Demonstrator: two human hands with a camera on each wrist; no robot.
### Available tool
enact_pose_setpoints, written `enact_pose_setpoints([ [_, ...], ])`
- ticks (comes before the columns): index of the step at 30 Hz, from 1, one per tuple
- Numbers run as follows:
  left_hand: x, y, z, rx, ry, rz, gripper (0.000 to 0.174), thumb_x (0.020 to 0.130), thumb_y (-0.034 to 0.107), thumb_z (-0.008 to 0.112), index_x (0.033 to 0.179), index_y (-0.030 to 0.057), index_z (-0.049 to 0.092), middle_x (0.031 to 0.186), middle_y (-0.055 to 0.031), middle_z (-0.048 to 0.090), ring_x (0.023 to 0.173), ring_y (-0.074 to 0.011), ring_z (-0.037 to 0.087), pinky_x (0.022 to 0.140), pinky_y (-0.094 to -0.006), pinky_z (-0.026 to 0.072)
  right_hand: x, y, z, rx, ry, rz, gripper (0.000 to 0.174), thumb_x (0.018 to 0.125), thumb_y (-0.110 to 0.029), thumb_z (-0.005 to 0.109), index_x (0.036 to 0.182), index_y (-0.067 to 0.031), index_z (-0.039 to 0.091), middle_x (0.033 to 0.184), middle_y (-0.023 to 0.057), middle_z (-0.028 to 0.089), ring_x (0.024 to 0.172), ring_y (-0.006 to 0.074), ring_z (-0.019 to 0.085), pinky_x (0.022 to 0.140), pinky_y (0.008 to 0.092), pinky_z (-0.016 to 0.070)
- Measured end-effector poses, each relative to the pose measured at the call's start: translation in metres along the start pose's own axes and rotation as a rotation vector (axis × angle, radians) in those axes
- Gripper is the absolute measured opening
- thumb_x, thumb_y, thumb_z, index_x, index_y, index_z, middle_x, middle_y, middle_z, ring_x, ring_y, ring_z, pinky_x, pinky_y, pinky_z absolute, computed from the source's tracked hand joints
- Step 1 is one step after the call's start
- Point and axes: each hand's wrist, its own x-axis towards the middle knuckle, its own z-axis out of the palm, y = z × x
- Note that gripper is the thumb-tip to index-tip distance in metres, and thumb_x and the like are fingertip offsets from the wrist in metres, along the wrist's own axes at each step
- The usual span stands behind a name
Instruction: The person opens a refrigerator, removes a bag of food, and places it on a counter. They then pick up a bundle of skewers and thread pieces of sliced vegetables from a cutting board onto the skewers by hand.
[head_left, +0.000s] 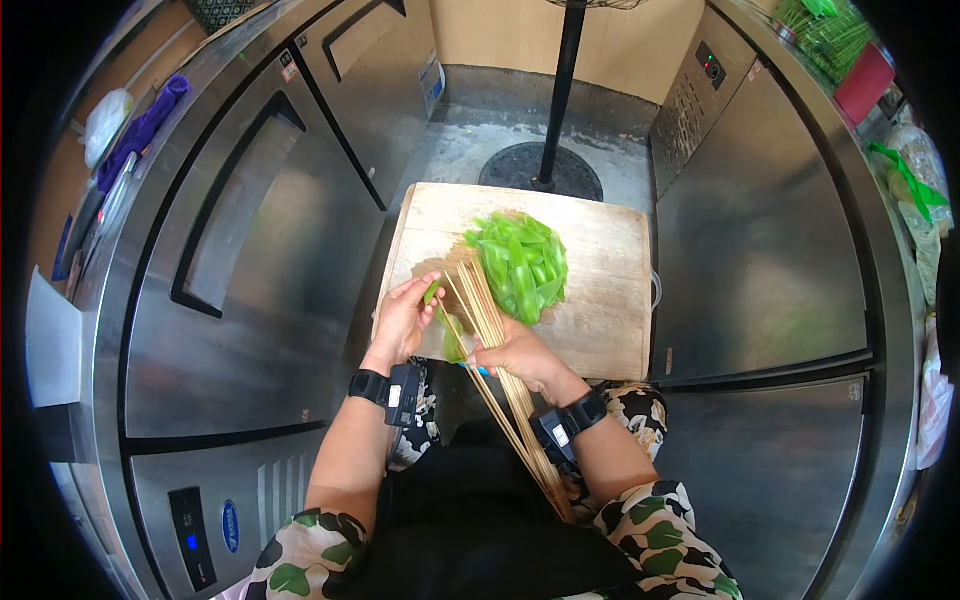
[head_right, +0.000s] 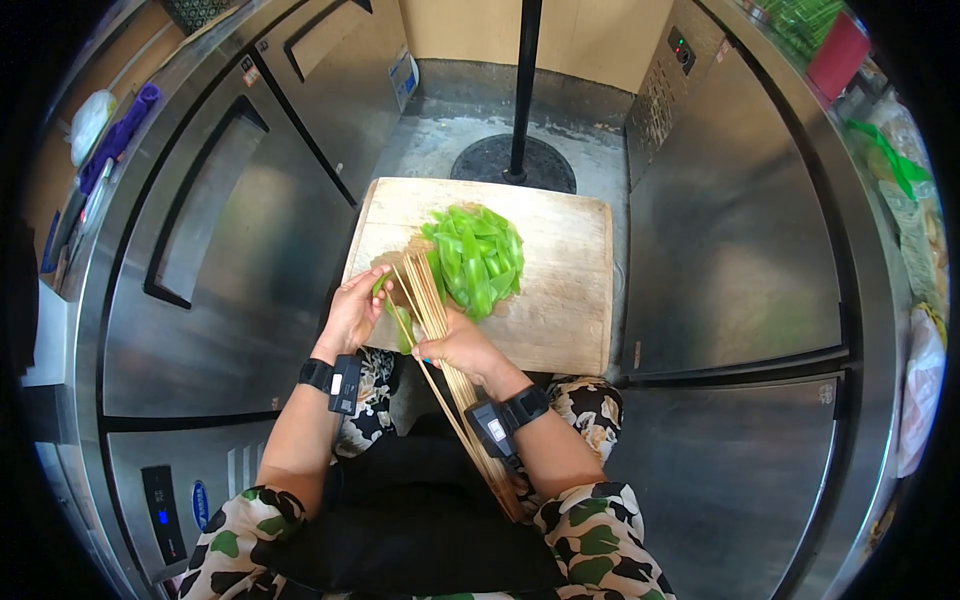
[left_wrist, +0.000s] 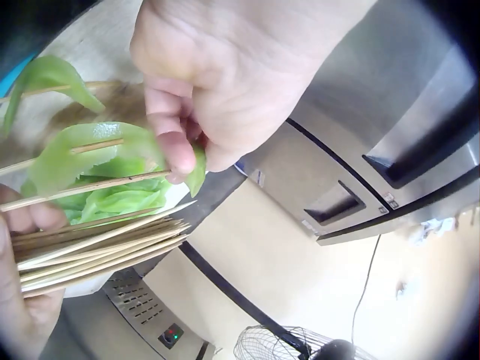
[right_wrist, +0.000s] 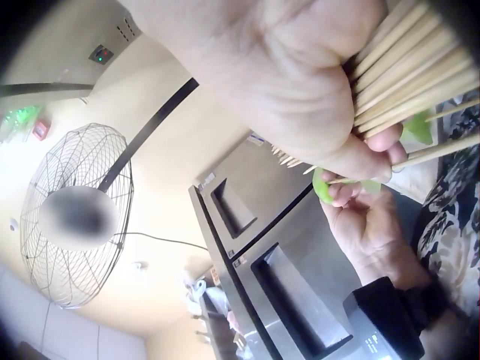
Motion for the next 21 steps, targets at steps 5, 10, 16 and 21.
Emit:
enact_pose_setpoints([
  [5,-0.006,0.006,0.002,-0.002,-0.043,-0.03,0.019,0.088,0.012,0.056,0.102,0.0001,0.061,0.079,-0.0063,0.063,0.057,-0.003,0.048,0.048,-0.011,0.0404,0.001,-0.003,0.004,0.009,-0.001,-0.023,0.036,0.066,0.007,0.065,0.098,-0.0033,0.051,0.071,0.0003,0.05,0.057,0.0085,0.051,0.048,0.0213,0.0415],
  [10,-0.009,0.009,0.0,0.033,-0.064,-0.048,0.019,0.089,0.012,0.054,0.103,0.0011,0.061,0.08,-0.0061,0.063,0.058,-0.0033,0.049,0.048,-0.0112,0.0402,0.005,0.001,0.004,0.008,-0.013,-0.037,0.037,0.066,0.007,0.064,0.099,-0.0032,0.051,0.073,0.0006,0.051,0.058,0.0082,0.05,0.049,0.0212,0.0413],
  [16,-0.011,0.007,0.001,0.091,-0.142,-0.102,0.019,0.089,0.012,0.054,0.103,0.0017,0.061,0.08,-0.0061,0.064,0.059,-0.0042,0.051,0.05,-0.0121,0.0409,0.005,-0.006,0.002,0.027,0.009,-0.015,0.041,0.067,0.005,0.064,0.105,-0.0027,0.049,0.075,0.0012,0.051,0.059,0.0083,0.05,0.051,0.0214,0.0416],
  [21,-0.01,0.006,0.003,-0.061,-0.075,0.022,0.029,0.089,0.006,0.05,0.117,0.001,0.05,0.102,-0.0102,0.06,0.086,-0.0132,0.06,0.067,-0.0211,0.0486,0.005,-0.008,0.005,0.027,0.016,-0.046,0.03,0.071,0.004,0.066,0.092,-0.0033,0.047,0.071,0.0022,0.051,0.054,0.0077,0.049,0.045,0.0196,0.0387],
])
